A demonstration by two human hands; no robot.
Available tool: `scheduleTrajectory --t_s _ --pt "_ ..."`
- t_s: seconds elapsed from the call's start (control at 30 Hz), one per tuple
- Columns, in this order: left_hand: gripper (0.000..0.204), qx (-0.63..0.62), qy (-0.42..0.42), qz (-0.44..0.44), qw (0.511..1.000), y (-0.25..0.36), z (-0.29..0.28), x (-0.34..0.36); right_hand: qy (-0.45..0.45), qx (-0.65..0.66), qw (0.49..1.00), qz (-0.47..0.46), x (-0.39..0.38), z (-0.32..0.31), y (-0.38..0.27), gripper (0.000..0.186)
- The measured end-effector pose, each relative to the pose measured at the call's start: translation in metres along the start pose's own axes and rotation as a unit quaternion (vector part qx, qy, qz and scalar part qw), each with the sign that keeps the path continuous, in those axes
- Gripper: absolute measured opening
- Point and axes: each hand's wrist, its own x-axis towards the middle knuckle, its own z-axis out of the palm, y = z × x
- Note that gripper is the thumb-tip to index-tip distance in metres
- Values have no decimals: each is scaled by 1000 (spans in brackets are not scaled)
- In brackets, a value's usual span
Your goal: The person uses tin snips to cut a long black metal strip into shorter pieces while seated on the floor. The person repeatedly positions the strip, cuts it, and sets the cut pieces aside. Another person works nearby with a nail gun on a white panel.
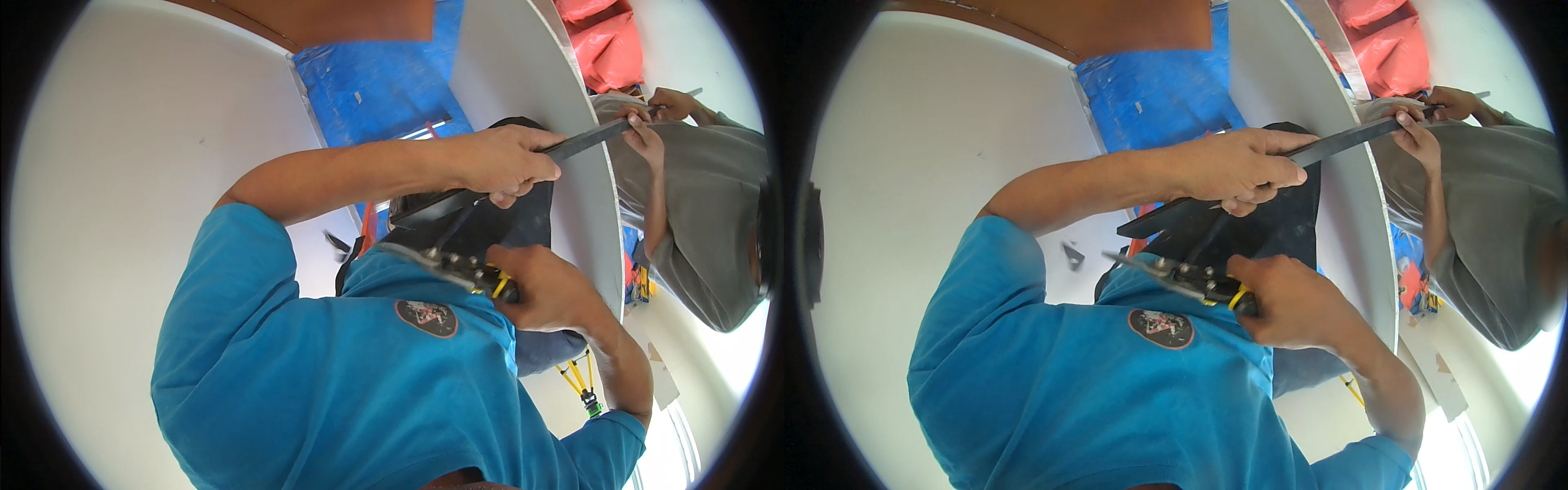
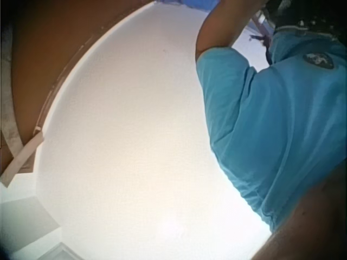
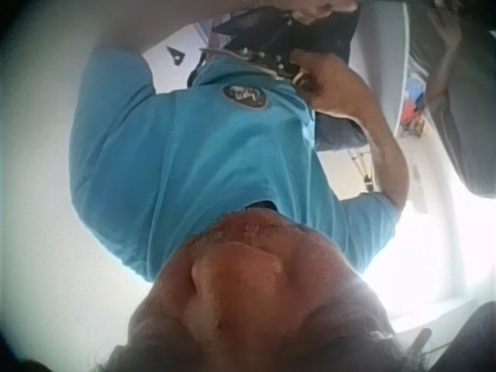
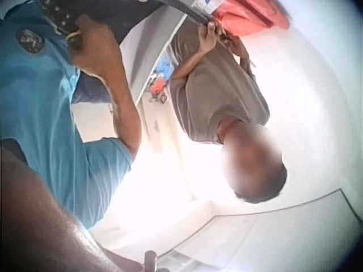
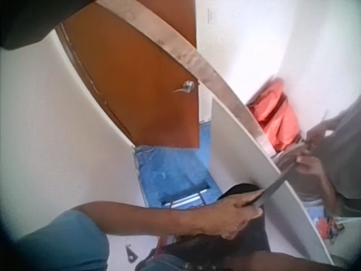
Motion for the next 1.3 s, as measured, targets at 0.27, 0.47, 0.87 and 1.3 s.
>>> scheduleTrajectory --t_s 0.27,0.47,0.87,1.3 --pt "57 -4 -5 -17 1000 12 -7 -12 88 19 996 -25 -30 32 17 49" --pt "49 -17 -27 -26 999 17 -15 -29 262 102 960 15 -75 88 47 70" --pt "60 125 66 -9 990 44 0 -94 567 244 774 141 -141 198 93 73" --pt "54 -165 23 -2 986 18 60 -70 531 196 820 -87 -82 179 44 67"
